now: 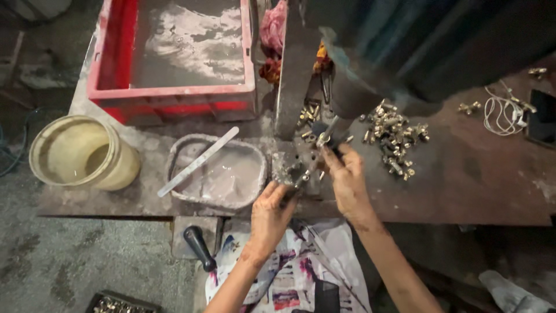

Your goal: The person operates a drill press to process small brass-colored metal parts. They pick up individual parts from a pile on the table, position them under the drill bit, and activate the machine to drill or deburr them. The processed parts are then dropped back onto the table, accumulating in a growing pile. The person repeats this cycle continuously throughout the video.

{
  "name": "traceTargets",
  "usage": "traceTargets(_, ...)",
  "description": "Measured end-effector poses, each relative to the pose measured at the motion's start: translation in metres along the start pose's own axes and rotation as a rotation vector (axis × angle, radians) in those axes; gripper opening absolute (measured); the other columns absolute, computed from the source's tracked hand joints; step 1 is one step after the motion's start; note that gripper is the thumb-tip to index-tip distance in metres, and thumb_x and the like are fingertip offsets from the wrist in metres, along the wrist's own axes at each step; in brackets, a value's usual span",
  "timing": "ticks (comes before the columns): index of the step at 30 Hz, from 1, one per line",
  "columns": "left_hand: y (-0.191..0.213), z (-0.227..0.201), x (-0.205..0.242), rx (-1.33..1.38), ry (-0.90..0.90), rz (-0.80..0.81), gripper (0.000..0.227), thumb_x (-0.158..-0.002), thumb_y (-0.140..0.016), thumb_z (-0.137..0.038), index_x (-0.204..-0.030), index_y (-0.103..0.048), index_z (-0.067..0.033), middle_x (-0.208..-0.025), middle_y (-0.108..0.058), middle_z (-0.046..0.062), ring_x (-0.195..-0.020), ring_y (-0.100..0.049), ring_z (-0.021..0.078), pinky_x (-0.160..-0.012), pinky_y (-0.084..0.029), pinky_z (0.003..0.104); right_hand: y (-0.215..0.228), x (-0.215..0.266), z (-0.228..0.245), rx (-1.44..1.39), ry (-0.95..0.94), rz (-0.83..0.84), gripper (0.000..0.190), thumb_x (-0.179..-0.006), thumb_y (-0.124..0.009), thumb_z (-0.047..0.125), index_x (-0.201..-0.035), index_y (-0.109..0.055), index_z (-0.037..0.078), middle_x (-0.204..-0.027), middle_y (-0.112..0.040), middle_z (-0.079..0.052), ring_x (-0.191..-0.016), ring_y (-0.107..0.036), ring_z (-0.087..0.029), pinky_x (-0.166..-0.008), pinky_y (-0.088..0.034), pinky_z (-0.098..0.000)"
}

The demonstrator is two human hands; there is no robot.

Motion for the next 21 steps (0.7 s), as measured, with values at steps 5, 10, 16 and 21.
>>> traceTargets(5, 0.013, -0.009, -0.016, -0.098, 0.031, -0.078, 0.023, -0.088, -0.072, -0.006, -0.110, -0.068, -0.0072, -0.103, -0.067, 0.013, -0.094, -0.066, 0.0339, -0.079, -0.052, 0.043, -0.008, 0.002, 0.011, -0.047, 0.058, 0.037, 0.021, -0.103, -0.062, 0.014, -0.116, -0.067, -0.001, -0.104, -0.073, -0.003, -0.088, -0.067, -0.010, -0.079, -0.056, -0.0256)
traceTargets(10, -0.002, -0.029, -0.050, -0.468, -0.226, 0.023, 0.042, -0.068, -0.071, -0.002, -0.110, -0.067, -0.0034, -0.109, -0.065, 0.015, -0.110, -0.057, 0.0387, -0.089, -0.051, 0.044, -0.009, -0.002, 0.004, -0.007, 0.043, 0.040, 0.022, -0.102, -0.064, 0.014, -0.116, -0.069, -0.002, -0.102, -0.074, -0.004, -0.086, -0.067, -0.011, -0.077, -0.056, -0.0268)
traceTargets(16, 0.000, -0.007, -0.052, 0.062, 0.097, 0.012, 0.037, -0.083, -0.076, -0.005, -0.120, -0.074, -0.0051, -0.108, -0.075, 0.008, -0.099, -0.065, 0.0236, -0.082, -0.053, 0.031, -0.004, 0.001, 0.002, 0.095, 0.077, -0.015, 0.022, -0.102, -0.066, 0.016, -0.114, -0.069, -0.002, -0.101, -0.075, -0.004, -0.088, -0.067, -0.011, -0.080, -0.054, -0.0254)
traceTargets(21, 0.012, 0.023, -0.011, 0.839, 0.538, -0.113, 0.047, -0.086, -0.075, -0.009, -0.132, -0.068, -0.0038, -0.111, -0.077, 0.005, -0.096, -0.070, 0.0097, -0.080, -0.056, 0.022, -0.007, 0.002, 0.007, 0.050, 0.091, 0.015, 0.025, -0.100, -0.066, 0.019, -0.114, -0.070, -0.001, -0.102, -0.074, -0.003, -0.088, -0.066, -0.010, -0.079, -0.056, -0.0265)
Point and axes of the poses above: each hand's wrist, its own x-axis away from the middle knuckle, its own y-axis out of the back of the hand, z = x × y, the point moved 6 cm from there along -x, towards the middle knuckle
